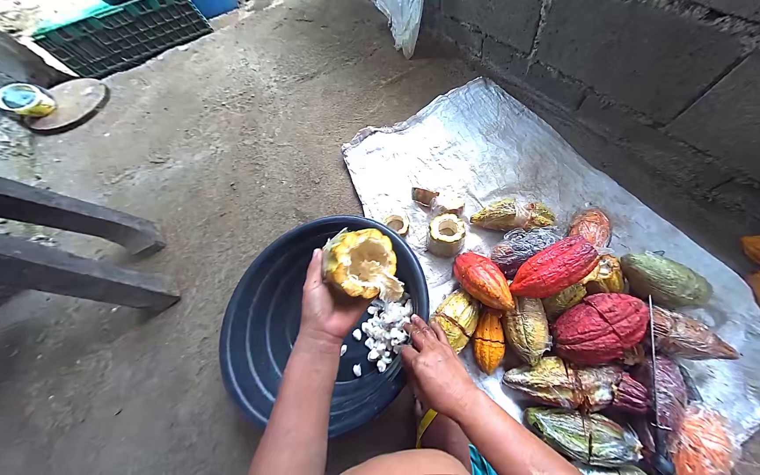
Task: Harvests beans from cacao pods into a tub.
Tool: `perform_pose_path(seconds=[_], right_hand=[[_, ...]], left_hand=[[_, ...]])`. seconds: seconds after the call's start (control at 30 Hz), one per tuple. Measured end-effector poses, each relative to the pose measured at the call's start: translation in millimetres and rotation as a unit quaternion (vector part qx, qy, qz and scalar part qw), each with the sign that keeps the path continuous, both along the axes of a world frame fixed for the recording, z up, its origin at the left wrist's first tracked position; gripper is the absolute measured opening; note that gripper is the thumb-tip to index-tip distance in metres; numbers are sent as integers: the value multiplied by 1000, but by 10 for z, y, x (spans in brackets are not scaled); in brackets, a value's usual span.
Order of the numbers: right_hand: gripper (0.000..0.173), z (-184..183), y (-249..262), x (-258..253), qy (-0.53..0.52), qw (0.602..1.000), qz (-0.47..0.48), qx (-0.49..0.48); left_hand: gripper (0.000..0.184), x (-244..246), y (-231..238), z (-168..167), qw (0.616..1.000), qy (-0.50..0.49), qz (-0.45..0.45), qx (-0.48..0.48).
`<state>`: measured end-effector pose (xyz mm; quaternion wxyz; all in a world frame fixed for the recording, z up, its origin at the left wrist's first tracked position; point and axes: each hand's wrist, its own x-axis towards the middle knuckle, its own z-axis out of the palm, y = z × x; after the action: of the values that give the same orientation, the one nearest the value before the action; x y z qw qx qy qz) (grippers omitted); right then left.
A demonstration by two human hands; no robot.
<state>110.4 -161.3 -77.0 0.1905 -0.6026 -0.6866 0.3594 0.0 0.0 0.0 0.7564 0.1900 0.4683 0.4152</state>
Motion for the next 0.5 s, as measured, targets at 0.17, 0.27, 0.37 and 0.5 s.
perform_pose_path(seconds=[0.17, 0.27, 0.37, 0.5], right_hand=[[24, -37, -227, 189, 121, 980, -134, 85], [24, -67, -301, 305, 149, 969, -183, 79], [23, -66, -396, 370, 166, 965, -193, 57], [24, -37, -508, 455, 170, 966, -190, 47]], left_hand=[[65, 348, -121, -55, 998, -52, -35, -23], [63, 525, -126, -34, 998, -21, -48, -31], [65, 675, -45, -89, 997, 15, -54, -45], [68, 959, 97, -233, 995, 40, -89, -26]])
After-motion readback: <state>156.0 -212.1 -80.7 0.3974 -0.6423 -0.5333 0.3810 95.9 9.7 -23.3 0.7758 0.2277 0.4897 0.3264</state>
